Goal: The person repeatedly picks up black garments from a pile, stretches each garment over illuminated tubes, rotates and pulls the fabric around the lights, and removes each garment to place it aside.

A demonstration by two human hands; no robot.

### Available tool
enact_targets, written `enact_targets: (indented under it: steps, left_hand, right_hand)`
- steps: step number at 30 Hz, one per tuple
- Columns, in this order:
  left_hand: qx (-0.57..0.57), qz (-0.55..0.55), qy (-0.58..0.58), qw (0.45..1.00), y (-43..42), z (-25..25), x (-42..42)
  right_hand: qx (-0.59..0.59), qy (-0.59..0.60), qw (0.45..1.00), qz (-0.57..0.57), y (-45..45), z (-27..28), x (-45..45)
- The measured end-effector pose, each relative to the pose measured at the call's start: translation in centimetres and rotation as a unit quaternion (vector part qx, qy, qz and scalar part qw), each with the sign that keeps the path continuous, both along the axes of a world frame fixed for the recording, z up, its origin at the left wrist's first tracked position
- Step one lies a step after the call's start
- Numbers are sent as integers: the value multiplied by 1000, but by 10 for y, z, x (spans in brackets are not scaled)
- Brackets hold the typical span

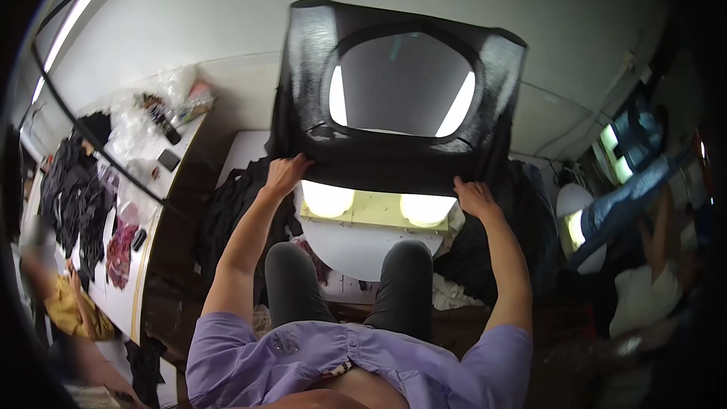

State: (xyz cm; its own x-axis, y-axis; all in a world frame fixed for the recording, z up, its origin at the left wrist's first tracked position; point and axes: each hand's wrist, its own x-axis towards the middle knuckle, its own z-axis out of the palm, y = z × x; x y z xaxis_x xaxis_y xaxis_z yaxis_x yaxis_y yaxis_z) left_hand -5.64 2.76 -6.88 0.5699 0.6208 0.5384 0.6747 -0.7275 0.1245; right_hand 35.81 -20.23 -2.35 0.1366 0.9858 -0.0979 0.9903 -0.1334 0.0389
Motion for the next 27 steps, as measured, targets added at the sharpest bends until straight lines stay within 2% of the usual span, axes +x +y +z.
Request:
enact_targets:
  steps: [15, 21, 27]
  left_hand:
    - [32, 5, 11, 999, -11, 10, 5]
    - [39, 2, -2, 999, -13, 11, 7]
    - [51, 5, -4, 999, -17, 13, 10]
  right_hand:
    - [55, 16, 998, -11, -4, -27, 4]
    - [105, 26, 994, -2, -3, -29, -1]
    - [210, 8, 977, 37, -8, -36, -8]
